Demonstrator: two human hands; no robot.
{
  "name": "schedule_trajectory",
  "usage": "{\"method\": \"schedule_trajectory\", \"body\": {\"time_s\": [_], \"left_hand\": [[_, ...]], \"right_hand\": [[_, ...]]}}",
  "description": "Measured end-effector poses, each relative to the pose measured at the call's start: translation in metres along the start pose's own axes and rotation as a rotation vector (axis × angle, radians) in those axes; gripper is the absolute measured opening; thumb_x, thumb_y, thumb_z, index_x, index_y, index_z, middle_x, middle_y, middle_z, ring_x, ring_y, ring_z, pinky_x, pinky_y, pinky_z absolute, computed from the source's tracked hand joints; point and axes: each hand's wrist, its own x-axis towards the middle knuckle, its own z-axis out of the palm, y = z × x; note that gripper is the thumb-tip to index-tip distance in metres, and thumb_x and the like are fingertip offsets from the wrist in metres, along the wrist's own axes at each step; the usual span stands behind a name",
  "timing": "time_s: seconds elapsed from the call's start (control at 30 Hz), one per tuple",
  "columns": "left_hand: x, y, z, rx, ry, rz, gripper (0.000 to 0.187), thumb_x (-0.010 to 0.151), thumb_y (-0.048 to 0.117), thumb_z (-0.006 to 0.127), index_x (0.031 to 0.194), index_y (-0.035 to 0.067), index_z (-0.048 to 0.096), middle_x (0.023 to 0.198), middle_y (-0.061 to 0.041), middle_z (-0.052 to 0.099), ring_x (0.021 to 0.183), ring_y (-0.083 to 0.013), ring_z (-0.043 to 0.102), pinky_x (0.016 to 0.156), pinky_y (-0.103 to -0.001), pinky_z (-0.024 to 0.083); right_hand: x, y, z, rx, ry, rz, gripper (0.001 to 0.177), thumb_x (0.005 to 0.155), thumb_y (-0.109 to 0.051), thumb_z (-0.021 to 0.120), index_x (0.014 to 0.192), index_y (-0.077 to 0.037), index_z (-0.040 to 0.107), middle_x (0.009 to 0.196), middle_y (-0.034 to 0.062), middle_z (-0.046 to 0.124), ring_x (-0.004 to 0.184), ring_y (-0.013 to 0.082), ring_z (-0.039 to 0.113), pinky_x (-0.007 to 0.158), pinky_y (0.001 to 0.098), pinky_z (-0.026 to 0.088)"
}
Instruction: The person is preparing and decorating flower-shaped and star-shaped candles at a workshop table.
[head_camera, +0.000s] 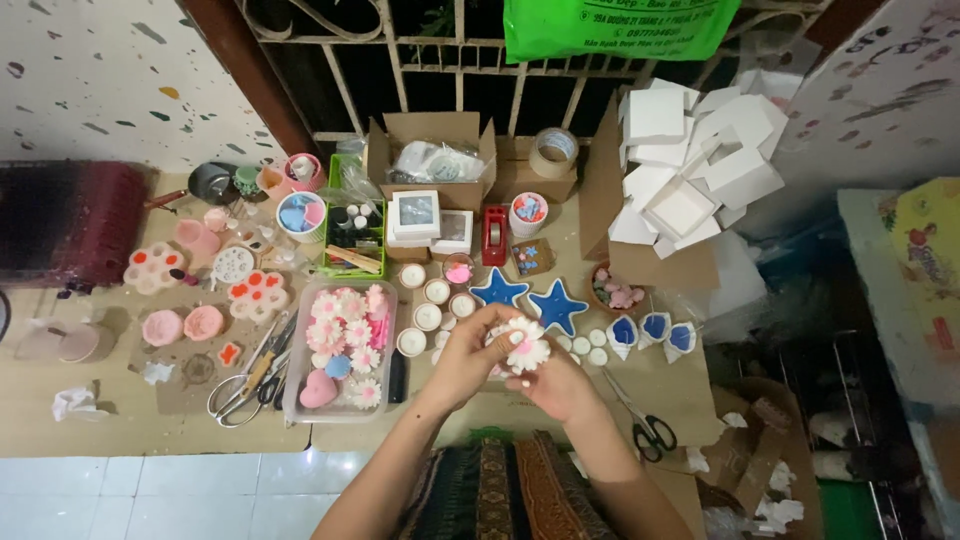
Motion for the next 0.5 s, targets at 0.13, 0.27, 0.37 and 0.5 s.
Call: {"method": "schedule_trajectory", "body": {"time_s": [0.13, 0.27, 0.37, 0.5], "left_hand": [[0.003, -0.009, -0.001, -0.188, -0.028, -0.216, 0.020, 0.099, 0.010, 0.063, 0.118, 0.004, 0.060, 0.101, -0.004, 0.070, 0.086, -0.0102, 0.067, 0.070, -0.027, 0.056], [0.007, -0.010, -0.005, -0.071, 0.029, -0.130, 0.020, 0.102, 0.008, 0.064, 0.121, 0.001, 0.062, 0.100, -0.004, 0.073, 0.085, -0.0083, 0.066, 0.069, -0.024, 0.052], [0.010, -0.019, -0.006, 0.131, 0.008, -0.001, 0.023, 0.101, 0.005, 0.067, 0.123, 0.000, 0.063, 0.103, -0.005, 0.075, 0.089, -0.0098, 0.069, 0.075, -0.024, 0.056], [0.013, 0.021, 0.007, 0.335, -0.027, 0.005, 0.043, 0.092, 0.005, 0.069, 0.131, 0.006, 0.051, 0.097, -0.005, 0.076, 0.088, -0.0087, 0.072, 0.073, -0.024, 0.055]], "right_hand": [[0.011, 0.018, -0.056, 0.332, -0.252, 0.289, 0.017, 0.106, -0.022, 0.056, 0.118, -0.012, 0.063, 0.100, -0.0003, 0.064, 0.078, 0.0101, 0.059, 0.055, 0.0215, 0.042], [-0.009, -0.011, -0.043, 0.071, 0.019, 0.103, 0.014, 0.100, -0.014, 0.060, 0.112, -0.010, 0.065, 0.095, 0.0009, 0.064, 0.078, 0.0100, 0.060, 0.052, 0.0191, 0.040], [-0.036, -0.061, -0.002, -0.379, 0.169, -0.145, 0.014, 0.097, -0.016, 0.063, 0.109, -0.009, 0.068, 0.088, 0.0023, 0.065, 0.072, 0.0104, 0.061, 0.050, 0.0204, 0.040], [-0.046, -0.088, 0.026, -0.695, 0.006, -0.345, 0.019, 0.094, -0.011, 0.067, 0.113, -0.005, 0.067, 0.094, 0.0009, 0.067, 0.080, 0.0076, 0.063, 0.059, 0.0203, 0.047]]}}
